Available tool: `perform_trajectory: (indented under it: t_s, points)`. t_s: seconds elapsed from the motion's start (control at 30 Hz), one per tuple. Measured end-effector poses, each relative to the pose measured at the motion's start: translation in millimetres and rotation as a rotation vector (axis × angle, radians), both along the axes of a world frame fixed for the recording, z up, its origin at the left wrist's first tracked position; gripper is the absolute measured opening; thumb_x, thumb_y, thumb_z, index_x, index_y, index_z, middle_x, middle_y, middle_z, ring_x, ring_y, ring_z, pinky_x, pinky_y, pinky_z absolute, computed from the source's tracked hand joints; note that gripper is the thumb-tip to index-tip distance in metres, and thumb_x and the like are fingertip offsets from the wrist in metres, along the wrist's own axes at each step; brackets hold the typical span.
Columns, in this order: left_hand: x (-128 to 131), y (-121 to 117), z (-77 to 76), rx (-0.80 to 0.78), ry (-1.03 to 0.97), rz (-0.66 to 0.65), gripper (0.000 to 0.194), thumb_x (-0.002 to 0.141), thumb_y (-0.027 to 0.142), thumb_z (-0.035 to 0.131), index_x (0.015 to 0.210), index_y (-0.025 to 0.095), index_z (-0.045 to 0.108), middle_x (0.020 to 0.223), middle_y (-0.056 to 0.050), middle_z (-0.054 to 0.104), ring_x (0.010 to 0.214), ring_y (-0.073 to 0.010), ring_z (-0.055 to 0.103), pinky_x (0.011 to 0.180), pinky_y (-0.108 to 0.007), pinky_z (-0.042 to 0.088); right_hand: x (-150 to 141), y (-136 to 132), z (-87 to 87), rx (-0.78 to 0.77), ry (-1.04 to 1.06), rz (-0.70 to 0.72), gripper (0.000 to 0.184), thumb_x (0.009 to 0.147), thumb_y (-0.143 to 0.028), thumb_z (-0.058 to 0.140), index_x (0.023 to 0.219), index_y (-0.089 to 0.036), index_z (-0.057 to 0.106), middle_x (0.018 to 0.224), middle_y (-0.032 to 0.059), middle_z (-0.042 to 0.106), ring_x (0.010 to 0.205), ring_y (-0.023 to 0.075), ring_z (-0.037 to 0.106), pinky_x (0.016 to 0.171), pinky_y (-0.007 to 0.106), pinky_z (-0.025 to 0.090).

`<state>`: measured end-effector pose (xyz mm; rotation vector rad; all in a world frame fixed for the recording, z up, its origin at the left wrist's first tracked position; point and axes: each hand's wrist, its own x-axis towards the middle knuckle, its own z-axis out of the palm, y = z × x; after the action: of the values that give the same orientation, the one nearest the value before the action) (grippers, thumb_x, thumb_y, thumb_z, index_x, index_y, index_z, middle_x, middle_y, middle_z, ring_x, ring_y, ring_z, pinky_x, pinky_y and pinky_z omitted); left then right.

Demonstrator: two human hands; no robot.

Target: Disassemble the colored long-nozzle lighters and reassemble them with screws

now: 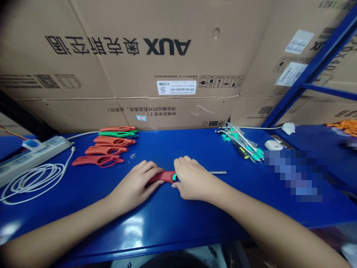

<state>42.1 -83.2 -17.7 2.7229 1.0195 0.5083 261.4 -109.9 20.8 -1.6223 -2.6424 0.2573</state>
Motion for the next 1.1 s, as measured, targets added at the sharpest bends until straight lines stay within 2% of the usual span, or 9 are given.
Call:
perform_trajectory:
  t_s: [0.13,0.27,0.5,0.73,0.83,0.93,1.0,1.1]
  points:
    - [1,-1,-0.4,0.03,0.043,0.024,0.019,0.101,0.031,0.052,0.113,0.02,0.062,0.107,-0.008,0.063,0.093,-0.0257,0.052,0.08,-0.041,0.044,-3,-2,-1.6,0.014,-0.006,-0.053,0.025,0.085,-0.031,0.068,0.098,-0.015,0.054,0.105,0.0154,0.057,0.094,0.0288,0.055,0.077,0.039,0.046]
    - [-1,-2,-1.8,0.05,0.082,0.011,0.021,0.1,0.033,0.053,0.115,0.02,0.062,0.11,-0.008,0.062,0.094,-0.026,0.052,0.078,-0.04,0.042,-3,-3,-2.3,0.0,0.01,-0.03,0.026,0.085,-0.035,0.067,0.097,-0.015,0.055,0.1,0.0143,0.059,0.092,0.0291,0.056,0.078,0.04,0.045]
    - [-4,4,-3.2,0.077,0.065,-0.048,0.029,0.101,0.041,0.052,0.125,0.026,0.06,0.111,-0.007,0.064,0.093,-0.0247,0.052,0.08,-0.039,0.039,5,6,-2.0,-0.009,0.125,0.035,0.028,0.077,-0.039,0.067,0.085,-0.019,0.049,0.086,0.0077,0.06,0.074,0.02,0.053,0.063,0.03,0.038]
    - [-4,5,-2.7,0.049,0.014,-0.067,0.027,0.103,0.04,0.05,0.123,0.024,0.057,0.114,-0.006,0.063,0.094,-0.0237,0.052,0.081,-0.039,0.039,8,13,-2.9,0.005,0.175,0.078,0.031,0.077,-0.038,0.069,0.09,-0.02,0.047,0.081,0.003,0.06,0.065,0.0161,0.049,0.054,0.026,0.028]
    - [-4,9,-5.7,-0.02,-0.065,-0.115,0.023,0.104,0.034,0.049,0.122,0.022,0.056,0.116,-0.006,0.062,0.099,-0.0226,0.053,0.087,-0.039,0.041,14,19,-2.3,-0.083,0.245,0.057,0.038,0.076,-0.045,0.076,0.09,-0.021,0.05,0.08,0.0001,0.062,0.066,0.015,0.051,0.054,0.025,0.028]
    - [-4,15,-10.8,-0.082,-0.159,-0.12,0.025,0.104,0.033,0.049,0.124,0.02,0.055,0.116,-0.007,0.061,0.104,-0.0227,0.053,0.093,-0.038,0.043,21,29,-5.3,-0.243,0.47,-0.009,0.045,0.069,-0.046,0.085,0.094,-0.02,0.057,0.082,-0.0015,0.065,0.07,0.0145,0.058,0.059,0.024,0.038]
    - [-5,18,-13.0,-0.119,-0.228,-0.087,0.026,0.103,0.034,0.05,0.124,0.019,0.056,0.116,-0.008,0.06,0.108,-0.0231,0.055,0.096,-0.038,0.045,24,35,-8.7,-0.351,0.646,-0.071,0.042,0.068,-0.042,0.087,0.093,-0.018,0.063,0.084,-0.0004,0.068,0.074,0.015,0.061,0.066,0.026,0.044]
    - [-8,20,-12.3,-0.185,-0.319,-0.024,0.027,0.103,0.035,0.049,0.123,0.02,0.056,0.117,-0.008,0.061,0.109,-0.0229,0.058,0.097,-0.037,0.047,27,43,-12.9,-0.446,0.82,-0.117,0.029,0.076,-0.037,0.08,0.092,-0.016,0.069,0.087,0.0026,0.072,0.078,0.0164,0.065,0.073,0.029,0.049]
